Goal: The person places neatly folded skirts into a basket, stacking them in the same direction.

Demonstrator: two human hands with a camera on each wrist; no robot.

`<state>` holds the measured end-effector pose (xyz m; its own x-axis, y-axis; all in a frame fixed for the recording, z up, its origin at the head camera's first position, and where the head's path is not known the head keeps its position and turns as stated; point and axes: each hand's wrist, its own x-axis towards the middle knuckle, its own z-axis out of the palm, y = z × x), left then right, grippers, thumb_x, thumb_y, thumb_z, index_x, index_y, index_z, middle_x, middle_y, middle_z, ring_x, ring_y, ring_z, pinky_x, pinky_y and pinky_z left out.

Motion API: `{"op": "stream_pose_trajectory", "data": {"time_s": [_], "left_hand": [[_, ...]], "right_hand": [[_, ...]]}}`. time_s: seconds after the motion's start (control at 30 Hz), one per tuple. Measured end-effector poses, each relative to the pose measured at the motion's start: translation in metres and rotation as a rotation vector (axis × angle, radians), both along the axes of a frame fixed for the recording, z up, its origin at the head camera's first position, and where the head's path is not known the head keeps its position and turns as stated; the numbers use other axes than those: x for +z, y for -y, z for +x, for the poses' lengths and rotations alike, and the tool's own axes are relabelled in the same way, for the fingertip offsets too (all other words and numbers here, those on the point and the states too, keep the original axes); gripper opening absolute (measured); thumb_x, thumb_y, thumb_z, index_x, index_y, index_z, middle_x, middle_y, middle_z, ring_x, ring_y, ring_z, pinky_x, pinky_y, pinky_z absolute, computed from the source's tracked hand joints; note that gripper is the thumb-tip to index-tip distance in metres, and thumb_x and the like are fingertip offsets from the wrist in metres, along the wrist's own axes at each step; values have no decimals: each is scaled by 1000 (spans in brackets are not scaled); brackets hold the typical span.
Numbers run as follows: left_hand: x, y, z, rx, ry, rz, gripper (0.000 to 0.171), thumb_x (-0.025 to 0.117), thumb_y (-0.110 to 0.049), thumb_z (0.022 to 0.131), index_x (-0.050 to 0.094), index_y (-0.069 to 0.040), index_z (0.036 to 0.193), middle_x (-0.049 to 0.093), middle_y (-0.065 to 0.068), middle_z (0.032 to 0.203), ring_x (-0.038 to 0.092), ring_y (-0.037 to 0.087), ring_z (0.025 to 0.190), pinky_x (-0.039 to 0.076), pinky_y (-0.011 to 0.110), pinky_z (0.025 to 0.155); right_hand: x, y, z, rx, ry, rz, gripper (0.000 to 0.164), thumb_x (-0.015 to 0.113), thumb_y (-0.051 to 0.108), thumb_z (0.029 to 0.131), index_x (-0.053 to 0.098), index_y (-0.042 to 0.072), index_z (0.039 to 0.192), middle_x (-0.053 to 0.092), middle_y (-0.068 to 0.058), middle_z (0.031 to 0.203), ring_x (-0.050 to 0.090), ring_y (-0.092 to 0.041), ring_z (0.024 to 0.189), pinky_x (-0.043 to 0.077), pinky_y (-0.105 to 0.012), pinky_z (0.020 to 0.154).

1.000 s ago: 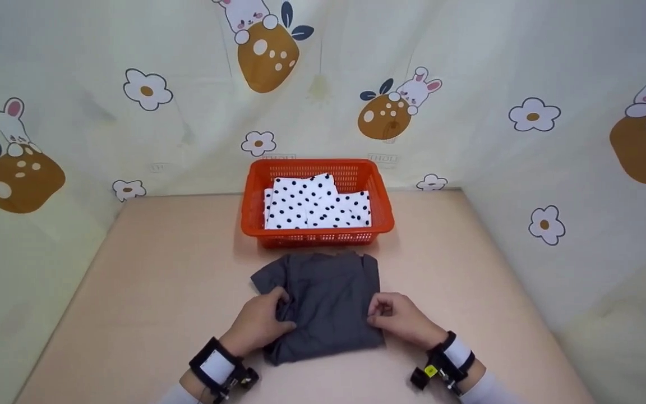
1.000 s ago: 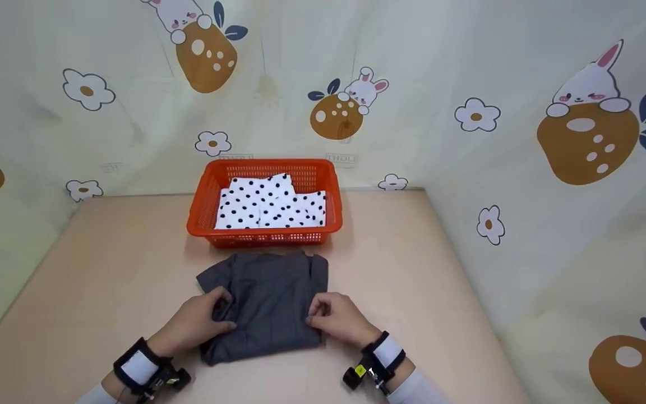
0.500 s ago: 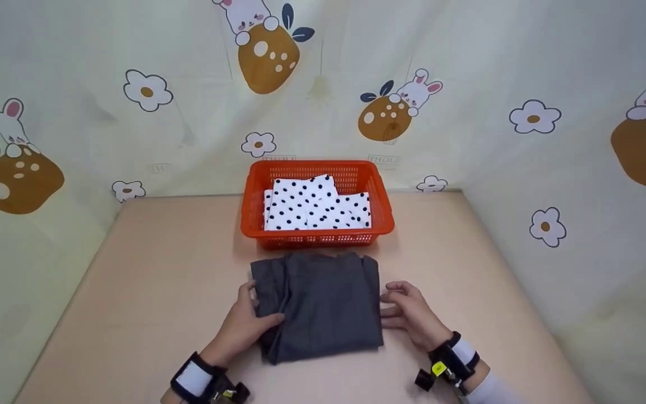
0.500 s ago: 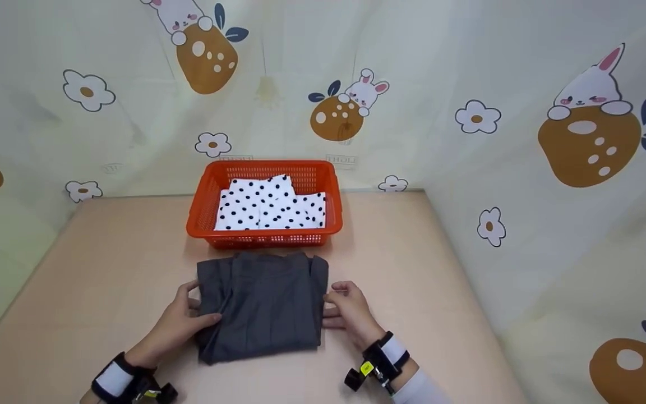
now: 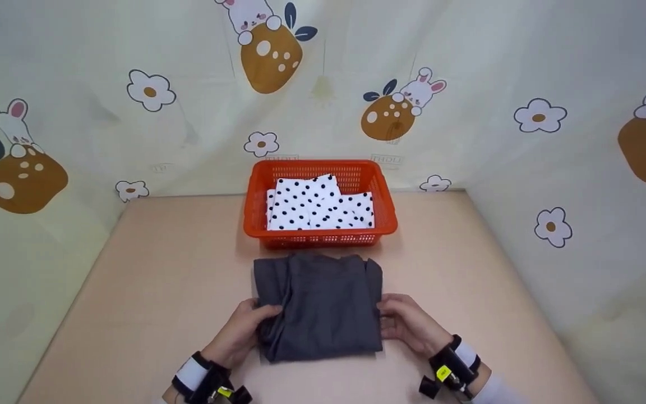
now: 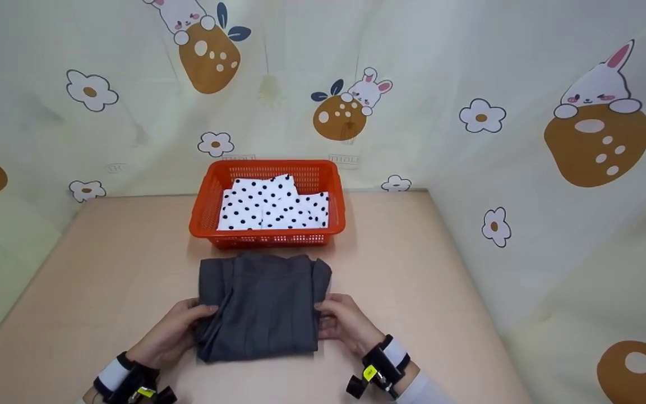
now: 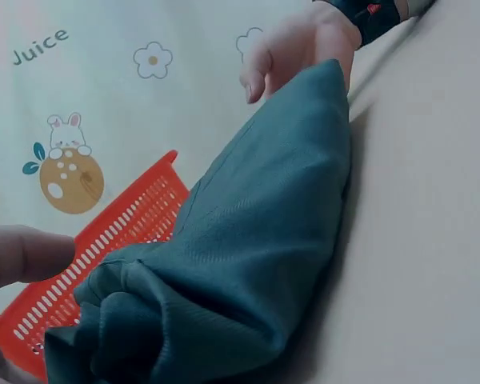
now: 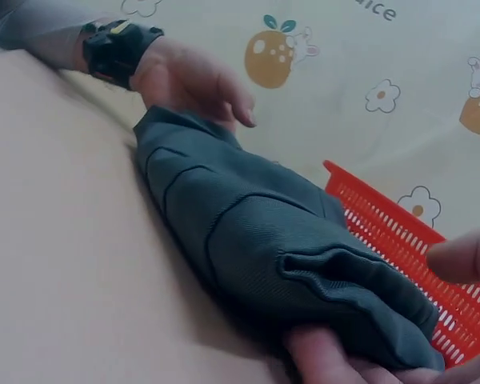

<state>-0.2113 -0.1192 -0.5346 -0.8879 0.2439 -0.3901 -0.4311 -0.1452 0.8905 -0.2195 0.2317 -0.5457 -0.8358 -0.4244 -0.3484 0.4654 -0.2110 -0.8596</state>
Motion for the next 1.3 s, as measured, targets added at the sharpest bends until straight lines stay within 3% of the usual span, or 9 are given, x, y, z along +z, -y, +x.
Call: {"op": "stream_pose_trajectory", "data": {"time_s": [0.1, 0.2, 0.4, 0.7, 0.93, 1.3], "left_hand": [[-3, 3, 2, -83, 7, 110, 60, 61, -18, 93, 36, 8, 141, 66, 9, 122, 66, 19, 105, 54, 33, 92], [-6, 3, 3, -96, 35, 194, 61, 62, -16, 92, 35, 5, 142, 68, 6, 120, 67, 19, 107, 54, 33, 93], [-10, -6, 8, -86, 48, 203, 66, 67, -19, 89, 35, -1, 144, 65, 4, 125, 65, 16, 110, 52, 30, 96], [-15, -15, 18, -153, 68, 253, 70, 69, -17, 85, 33, -8, 145, 65, 6, 126, 66, 19, 110, 53, 33, 95], [-21, -20, 23, -158, 47, 294, 78, 66, -10, 83, 25, -11, 149, 60, 4, 132, 65, 18, 112, 53, 33, 95], [-22, -20, 20, -185, 21, 341, 68, 63, -5, 84, 32, -4, 145, 64, 7, 129, 67, 21, 110, 55, 35, 93]], "right_hand": [[-2, 1, 2, 57, -7, -43, 14, 50, 14, 97, 54, 6, 108, 71, -2, 86, 72, -19, 76, 60, -40, 74], [-4, 2, 3, 101, -19, -112, 20, 47, 14, 98, 55, 4, 114, 74, -4, 92, 73, -21, 82, 59, -42, 77], [-6, 10, 8, 137, -3, -156, 31, 49, 17, 98, 55, 3, 126, 74, -5, 105, 72, -20, 95, 57, -43, 87], [-8, 22, 15, 171, 26, -193, 52, 53, 12, 97, 38, 2, 146, 62, -13, 135, 61, -26, 123, 50, -44, 103], [-8, 26, 22, 112, 15, -215, 64, 58, 1, 92, 27, 2, 149, 57, -16, 140, 58, -28, 127, 48, -41, 106], [-7, 30, 27, 61, -15, -190, 72, 61, 0, 90, 23, 4, 151, 54, -18, 142, 58, -32, 127, 49, -43, 104]]}}
